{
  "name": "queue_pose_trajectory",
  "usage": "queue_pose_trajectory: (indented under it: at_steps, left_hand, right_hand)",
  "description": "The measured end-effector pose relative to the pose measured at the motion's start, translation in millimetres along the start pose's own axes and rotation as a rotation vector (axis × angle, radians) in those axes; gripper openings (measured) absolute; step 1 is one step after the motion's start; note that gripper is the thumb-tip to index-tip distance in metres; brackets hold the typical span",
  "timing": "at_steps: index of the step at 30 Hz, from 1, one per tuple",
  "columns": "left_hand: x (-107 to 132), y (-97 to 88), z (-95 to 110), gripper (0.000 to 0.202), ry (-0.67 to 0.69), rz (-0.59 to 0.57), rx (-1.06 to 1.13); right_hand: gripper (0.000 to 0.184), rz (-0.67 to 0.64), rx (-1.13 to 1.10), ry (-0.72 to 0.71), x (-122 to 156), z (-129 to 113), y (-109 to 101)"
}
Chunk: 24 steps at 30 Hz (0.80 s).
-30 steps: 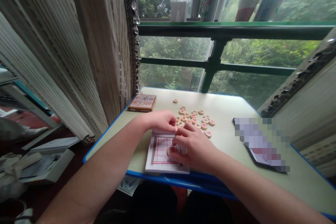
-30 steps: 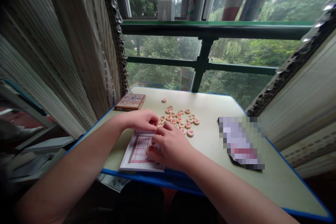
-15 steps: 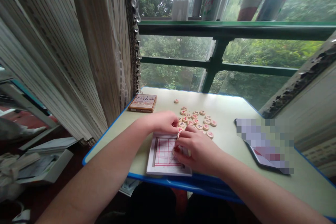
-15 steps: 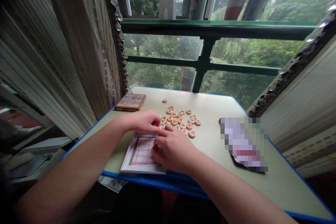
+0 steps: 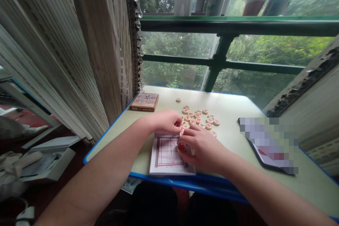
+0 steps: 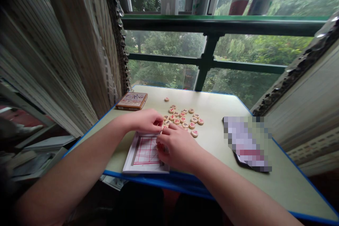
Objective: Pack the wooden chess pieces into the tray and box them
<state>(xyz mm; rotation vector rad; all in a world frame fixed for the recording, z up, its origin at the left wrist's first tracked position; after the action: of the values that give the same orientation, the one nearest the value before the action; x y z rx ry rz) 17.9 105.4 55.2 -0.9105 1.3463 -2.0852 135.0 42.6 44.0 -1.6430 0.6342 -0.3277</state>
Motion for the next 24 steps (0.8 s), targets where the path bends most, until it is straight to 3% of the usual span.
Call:
queue_pose_trajectory:
  at_steps: [24]
  left_hand:
    - [0.2, -0.4, 0.9, 0.023, 0.046, 0.0, 0.028]
  right_hand:
    - [0.008, 0.018, -0.047, 0.014, 3.0, 7.3, -3.2]
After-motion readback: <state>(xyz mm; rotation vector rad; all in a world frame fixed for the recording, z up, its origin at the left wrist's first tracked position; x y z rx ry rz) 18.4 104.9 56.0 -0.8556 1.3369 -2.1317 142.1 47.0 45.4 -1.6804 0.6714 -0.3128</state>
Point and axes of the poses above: each hand's wrist, its own x-axis away from the middle knuckle, its own y-axis out of the palm, z = x × y, the point moved 4 cm from there along -x, towards the middle knuckle, and after that the axes turned 7 degrees about -z, right-handed, at the moved point
